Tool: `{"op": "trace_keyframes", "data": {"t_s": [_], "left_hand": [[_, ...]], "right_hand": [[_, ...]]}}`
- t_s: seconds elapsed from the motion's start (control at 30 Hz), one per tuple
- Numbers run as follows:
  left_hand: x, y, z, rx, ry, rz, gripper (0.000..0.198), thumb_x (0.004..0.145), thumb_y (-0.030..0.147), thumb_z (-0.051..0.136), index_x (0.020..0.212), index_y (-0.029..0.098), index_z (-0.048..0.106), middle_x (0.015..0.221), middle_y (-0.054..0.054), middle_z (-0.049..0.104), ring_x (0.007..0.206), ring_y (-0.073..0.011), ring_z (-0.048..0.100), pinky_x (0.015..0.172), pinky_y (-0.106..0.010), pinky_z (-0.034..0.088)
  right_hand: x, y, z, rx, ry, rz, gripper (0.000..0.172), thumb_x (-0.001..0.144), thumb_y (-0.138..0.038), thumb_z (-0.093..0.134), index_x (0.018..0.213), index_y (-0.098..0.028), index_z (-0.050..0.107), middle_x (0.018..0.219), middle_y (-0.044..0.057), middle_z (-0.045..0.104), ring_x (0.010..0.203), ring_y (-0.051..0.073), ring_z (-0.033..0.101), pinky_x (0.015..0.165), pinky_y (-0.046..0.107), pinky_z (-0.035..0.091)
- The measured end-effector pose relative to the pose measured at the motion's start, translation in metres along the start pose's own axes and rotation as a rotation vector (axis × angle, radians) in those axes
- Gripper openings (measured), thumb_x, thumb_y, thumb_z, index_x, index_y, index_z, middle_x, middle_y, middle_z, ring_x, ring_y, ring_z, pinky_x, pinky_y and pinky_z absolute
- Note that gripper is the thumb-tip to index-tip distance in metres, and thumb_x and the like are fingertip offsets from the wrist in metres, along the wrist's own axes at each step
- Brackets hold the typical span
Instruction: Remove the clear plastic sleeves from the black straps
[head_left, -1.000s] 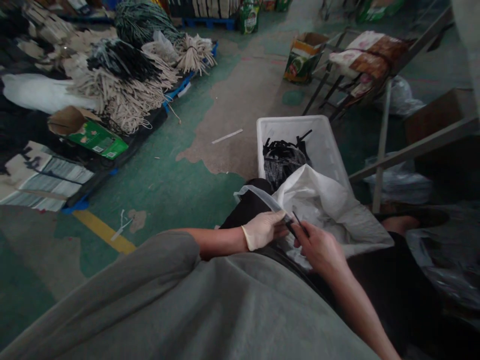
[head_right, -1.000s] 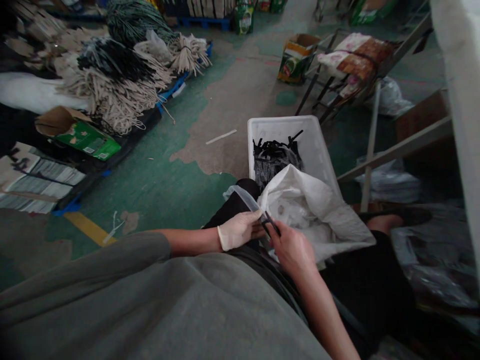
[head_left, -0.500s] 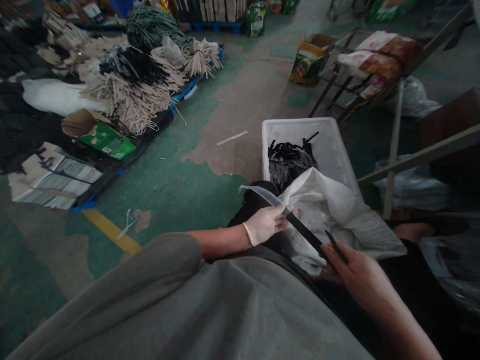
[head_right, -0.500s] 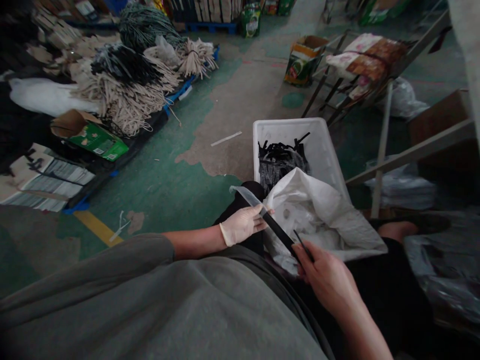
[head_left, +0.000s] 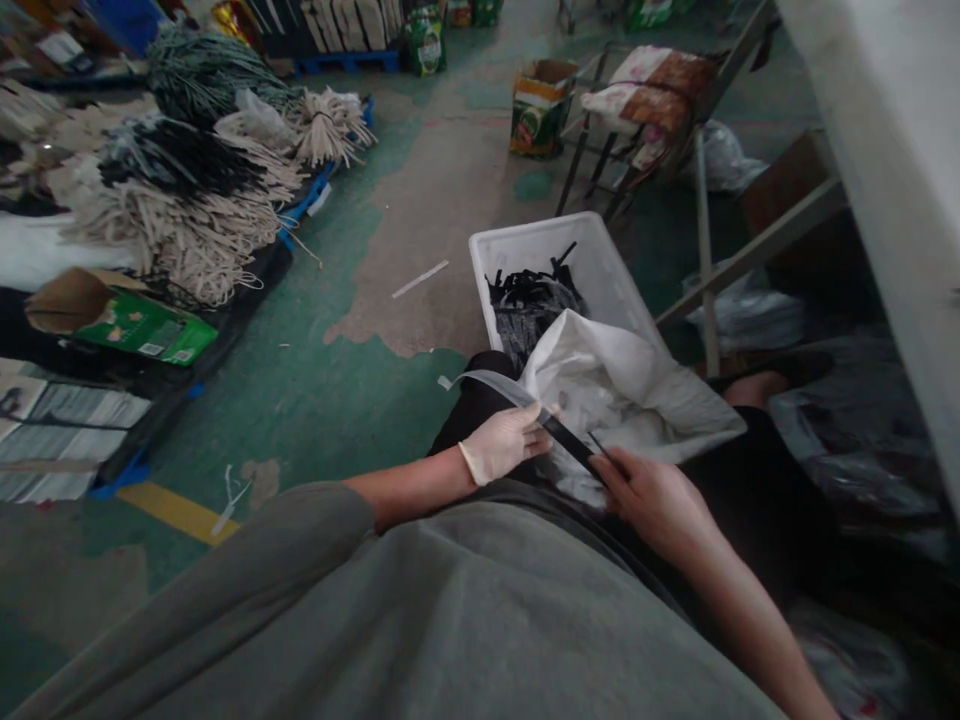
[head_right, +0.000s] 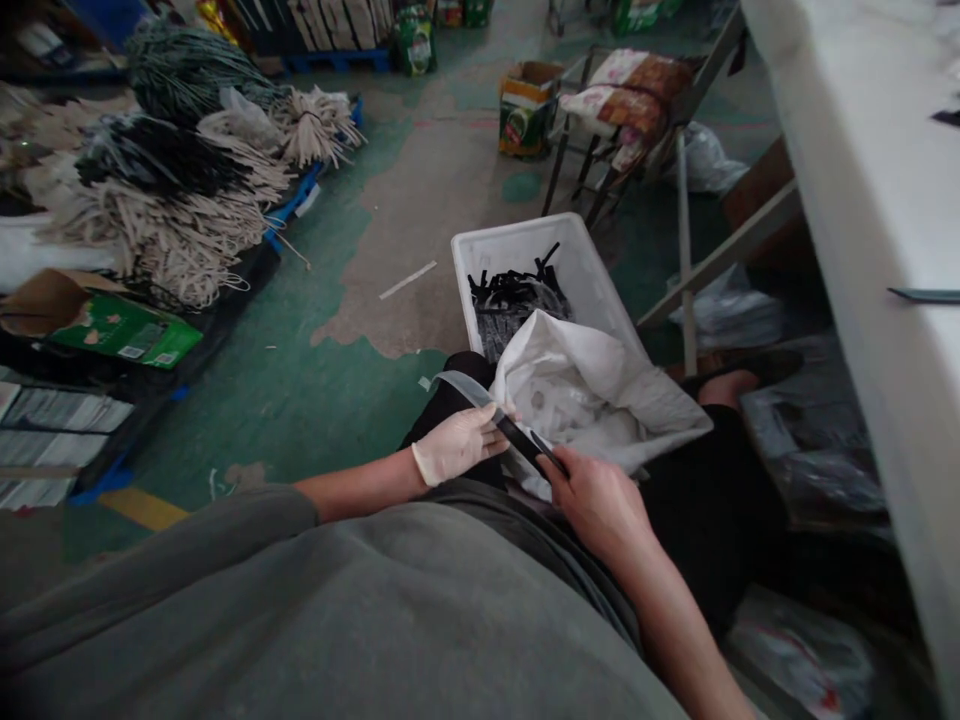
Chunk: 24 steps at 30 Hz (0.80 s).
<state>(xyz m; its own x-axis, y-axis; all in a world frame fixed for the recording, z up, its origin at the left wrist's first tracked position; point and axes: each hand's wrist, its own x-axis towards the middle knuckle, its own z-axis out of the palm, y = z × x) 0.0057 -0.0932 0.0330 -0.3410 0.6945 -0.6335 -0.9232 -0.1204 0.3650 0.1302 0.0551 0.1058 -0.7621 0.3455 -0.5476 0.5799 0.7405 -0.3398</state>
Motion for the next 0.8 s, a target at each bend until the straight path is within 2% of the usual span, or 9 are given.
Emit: {"op": "trace_keyframes", "data": {"t_s": [0.07,0.13,0.23,0.3,0.4,0.47,0.53,0.63,0.8], "left_hand": [[0.001,-0.013,0.005,0.032,-0.057,-0.047,0.02,0.084,0.03,0.069,0.094,0.013,0.07,0.097,-0.008,0.071,0.08,-0.0143,0.066,0.074,-0.026,0.049],[0.0,-0.017,0.011,0.039,-0.064,-0.066,0.019,0.084,0.03,0.07,0.09,0.012,0.069,0.091,-0.008,0.071,0.075,-0.0136,0.065,0.073,-0.026,0.05],[-0.004,0.002,0.014,-0.01,-0.02,-0.086,0.018,0.091,0.029,0.06,0.091,0.012,0.068,0.092,-0.009,0.071,0.082,-0.0151,0.067,0.078,-0.027,0.051],[-0.007,0.021,0.013,-0.055,-0.007,-0.113,0.021,0.095,0.028,0.053,0.096,0.012,0.067,0.097,-0.01,0.071,0.09,-0.0163,0.068,0.083,-0.028,0.051],[-0.013,0.038,0.011,-0.07,-0.012,-0.157,0.025,0.097,0.027,0.048,0.102,0.011,0.066,0.1,-0.011,0.071,0.091,-0.0174,0.069,0.084,-0.029,0.052],[-0.015,0.037,0.012,-0.049,-0.029,-0.172,0.025,0.097,0.027,0.048,0.102,0.011,0.066,0.1,-0.011,0.071,0.092,-0.0179,0.069,0.083,-0.029,0.051],[-0.016,0.028,0.016,-0.011,-0.076,-0.194,0.024,0.096,0.027,0.05,0.101,0.011,0.067,0.099,-0.011,0.071,0.092,-0.0178,0.068,0.084,-0.028,0.051],[-0.017,0.013,0.026,0.046,-0.157,-0.208,0.022,0.094,0.03,0.054,0.098,0.013,0.067,0.091,-0.008,0.07,0.084,-0.0154,0.067,0.082,-0.027,0.05],[-0.011,0.011,0.035,0.149,-0.227,-0.099,0.025,0.093,0.03,0.052,0.103,0.014,0.068,0.099,-0.009,0.07,0.087,-0.0154,0.066,0.08,-0.026,0.049]], "right_hand": [[0.01,-0.012,0.002,-0.019,0.035,-0.007,0.034,0.095,-0.042,0.041,0.079,-0.021,0.063,0.065,0.004,0.068,0.057,0.017,0.061,0.053,0.026,0.034],[0.016,-0.018,0.002,0.092,0.052,-0.045,0.034,0.096,-0.042,0.04,0.09,-0.021,0.067,0.066,0.003,0.069,0.055,0.016,0.061,0.054,0.026,0.037],[0.006,-0.009,-0.005,0.418,0.057,-0.164,0.042,0.097,-0.044,0.037,0.121,-0.021,0.063,0.078,0.003,0.073,0.049,0.013,0.058,0.053,0.025,0.043],[-0.012,0.003,-0.01,0.565,0.057,-0.268,0.046,0.096,-0.045,0.04,0.131,-0.021,0.059,0.09,0.004,0.075,0.047,0.011,0.057,0.051,0.024,0.045],[-0.033,0.014,-0.013,0.54,0.131,-0.423,0.042,0.088,-0.04,0.057,0.124,-0.02,0.066,0.099,0.006,0.075,0.065,0.015,0.066,0.061,0.025,0.051],[-0.034,0.013,-0.01,0.48,0.241,-0.477,0.035,0.085,-0.033,0.061,0.116,-0.021,0.07,0.098,0.006,0.076,0.078,0.019,0.07,0.07,0.026,0.053],[-0.026,0.009,-0.006,0.421,0.348,-0.508,0.029,0.085,-0.024,0.058,0.109,-0.023,0.073,0.095,0.005,0.076,0.083,0.019,0.071,0.074,0.027,0.053],[-0.006,0.003,0.001,0.288,0.461,-0.535,0.036,0.081,-0.012,0.052,0.106,-0.025,0.074,0.102,0.004,0.075,0.089,0.018,0.07,0.075,0.025,0.052],[0.007,0.003,0.01,0.273,0.578,-0.553,0.036,0.083,-0.01,0.05,0.107,-0.026,0.072,0.118,0.005,0.07,0.103,0.018,0.067,0.085,0.026,0.052]]}}
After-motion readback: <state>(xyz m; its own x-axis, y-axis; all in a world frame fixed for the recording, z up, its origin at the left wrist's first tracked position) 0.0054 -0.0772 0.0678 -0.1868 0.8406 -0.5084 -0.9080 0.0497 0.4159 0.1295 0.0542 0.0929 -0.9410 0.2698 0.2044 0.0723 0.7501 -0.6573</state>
